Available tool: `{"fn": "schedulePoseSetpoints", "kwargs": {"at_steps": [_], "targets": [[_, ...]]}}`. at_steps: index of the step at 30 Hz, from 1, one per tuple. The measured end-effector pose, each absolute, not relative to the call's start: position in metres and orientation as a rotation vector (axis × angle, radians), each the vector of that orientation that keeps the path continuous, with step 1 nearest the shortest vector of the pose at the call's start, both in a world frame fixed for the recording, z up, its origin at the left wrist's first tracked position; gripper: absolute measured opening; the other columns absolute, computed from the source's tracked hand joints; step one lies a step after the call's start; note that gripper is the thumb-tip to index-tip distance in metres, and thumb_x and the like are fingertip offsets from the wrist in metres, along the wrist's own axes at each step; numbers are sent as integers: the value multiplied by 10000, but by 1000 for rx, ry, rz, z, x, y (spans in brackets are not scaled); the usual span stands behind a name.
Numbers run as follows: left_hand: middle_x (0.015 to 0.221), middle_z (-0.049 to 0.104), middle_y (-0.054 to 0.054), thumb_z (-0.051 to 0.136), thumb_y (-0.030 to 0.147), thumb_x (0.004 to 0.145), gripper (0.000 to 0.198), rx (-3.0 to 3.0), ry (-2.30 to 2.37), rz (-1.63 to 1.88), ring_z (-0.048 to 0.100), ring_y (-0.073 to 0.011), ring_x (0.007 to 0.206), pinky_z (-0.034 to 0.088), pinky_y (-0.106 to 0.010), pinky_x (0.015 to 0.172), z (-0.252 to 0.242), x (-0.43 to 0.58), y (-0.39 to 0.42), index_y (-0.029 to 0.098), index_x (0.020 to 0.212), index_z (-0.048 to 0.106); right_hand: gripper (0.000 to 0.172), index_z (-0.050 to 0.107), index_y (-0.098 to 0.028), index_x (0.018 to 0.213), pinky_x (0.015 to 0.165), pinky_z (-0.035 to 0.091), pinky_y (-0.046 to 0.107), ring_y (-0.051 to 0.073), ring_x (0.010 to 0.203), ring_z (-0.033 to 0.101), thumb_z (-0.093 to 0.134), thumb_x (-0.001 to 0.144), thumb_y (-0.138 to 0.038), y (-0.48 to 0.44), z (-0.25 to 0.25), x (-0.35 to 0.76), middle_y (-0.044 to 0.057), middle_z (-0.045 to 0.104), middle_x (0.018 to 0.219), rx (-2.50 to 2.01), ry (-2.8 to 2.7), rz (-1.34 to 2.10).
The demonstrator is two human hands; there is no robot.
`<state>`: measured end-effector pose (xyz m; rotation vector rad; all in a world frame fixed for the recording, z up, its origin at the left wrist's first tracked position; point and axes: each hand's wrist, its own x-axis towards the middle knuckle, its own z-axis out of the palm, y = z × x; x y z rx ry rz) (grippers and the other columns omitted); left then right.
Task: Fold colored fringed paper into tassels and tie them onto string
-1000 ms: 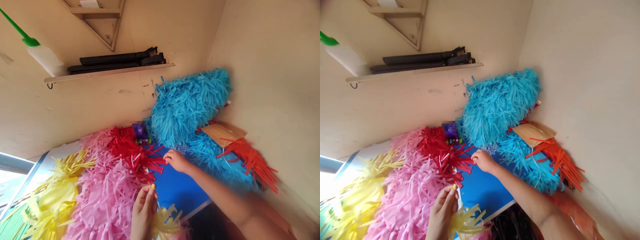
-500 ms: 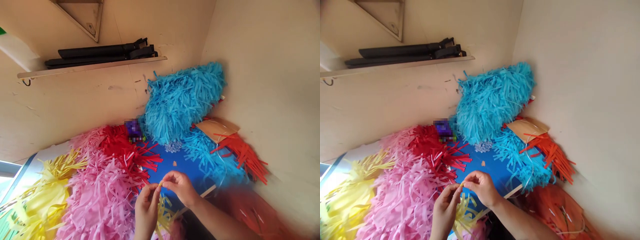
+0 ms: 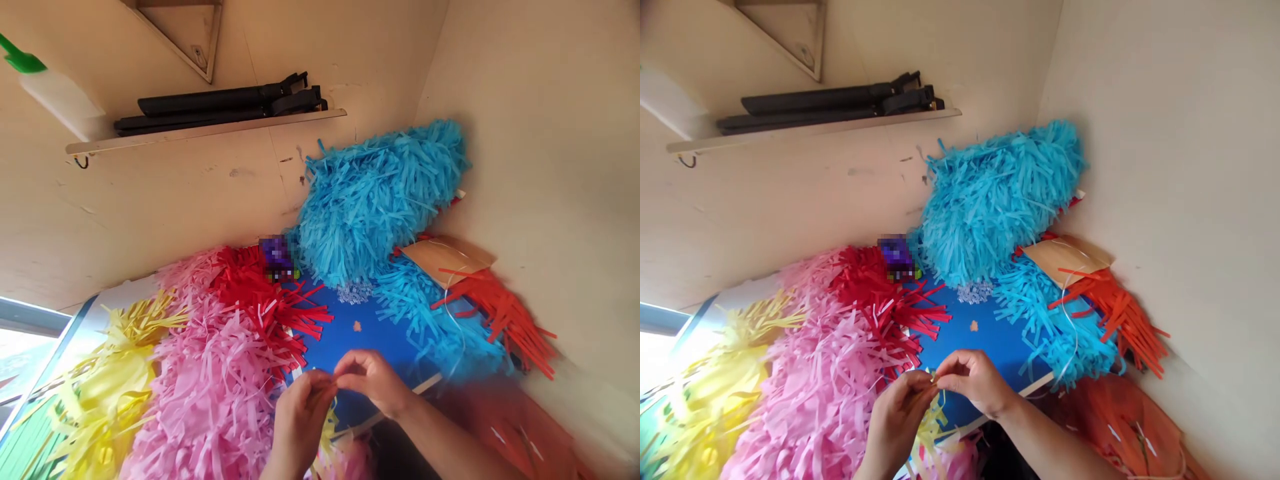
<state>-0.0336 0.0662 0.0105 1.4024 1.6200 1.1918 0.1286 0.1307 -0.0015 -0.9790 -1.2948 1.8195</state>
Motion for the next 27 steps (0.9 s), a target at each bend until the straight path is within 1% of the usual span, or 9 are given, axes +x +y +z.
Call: {"fn": "schedulePoseSetpoints", "kwargs": {"at_steps": [3, 6, 8, 12, 15, 18, 20, 22, 27], "targets": [[690, 745, -5, 727, 333, 819, 91, 1610, 1553, 1186, 695, -155, 593, 529, -201, 563, 11, -39, 66, 245, 799, 719, 328, 703, -168, 699, 629, 419, 250, 137, 646, 541, 890, 620, -425, 132, -5, 130, -7, 637, 666, -978, -1213, 1927], [748, 760, -20, 756, 337, 808, 86, 1795, 1503, 1151, 710, -166, 659, 552, -219, 625, 9, -44, 65, 260, 841, 735, 287, 691, -172, 650, 641, 398, 262, 149, 670, 534, 865, 679, -398, 131, -5, 130, 3, 627, 681, -954, -1393, 1753], [780, 749, -34, 751, 354, 814, 96, 1755, 1501, 1154, 710, -175, 725, 559, -217, 632, 6, -45, 64, 263, 838, 732, 255, 696, -176, 643, 658, 394, 269, 157, 687, 543, 838, 718, -374, 130, -3, 130, 10, 631, 700, -932, -1483, 1696], [765, 705, -45, 743, 387, 810, 173, 1473, 1480, 1173, 681, -162, 708, 538, -173, 541, 3, -46, 63, 235, 744, 696, 241, 683, -173, 671, 640, 375, 257, 142, 661, 506, 809, 734, -369, 129, -1, 128, -7, 597, 676, -953, -1440, 1865], [764, 711, -52, 715, 372, 831, 173, 1400, 1434, 1108, 688, -166, 700, 572, -201, 587, 5, -46, 63, 223, 743, 697, 307, 654, -162, 675, 630, 362, 247, 132, 652, 483, 831, 702, -412, 130, 1, 127, -15, 580, 663, -972, -1347, 1921], [806, 722, -56, 761, 370, 781, 157, 1364, 1455, 1133, 709, -186, 730, 609, -248, 634, 8, -45, 64, 225, 804, 707, 375, 636, -153, 648, 620, 352, 245, 129, 646, 479, 866, 652, -449, 131, 3, 126, -14, 578, 650, -983, -1324, 1919], [779, 716, -45, 772, 366, 768, 154, 1395, 1483, 1156, 704, -177, 700, 601, -229, 594, 9, -44, 64, 229, 784, 704, 409, 626, -151, 638, 620, 348, 246, 126, 639, 475, 873, 635, -476, 131, 4, 125, -15, 573, 643, -967, -1301, 1957], [727, 708, -37, 747, 354, 795, 143, 1460, 1488, 1137, 691, -163, 653, 578, -203, 547, 11, -44, 64, 228, 743, 701, 434, 622, -150, 656, 626, 343, 246, 121, 637, 468, 872, 630, -503, 130, 4, 125, -18, 570, 648, -948, -1255, 2014], [742, 726, -58, 691, 344, 846, 133, 1521, 1473, 1087, 701, -176, 660, 572, -207, 545, 14, -44, 67, 224, 800, 728, 440, 616, -157, 690, 634, 333, 247, 122, 652, 455, 855, 652, -525, 128, 1, 126, -20, 562, 674, -966, -1238, 1970]]}}
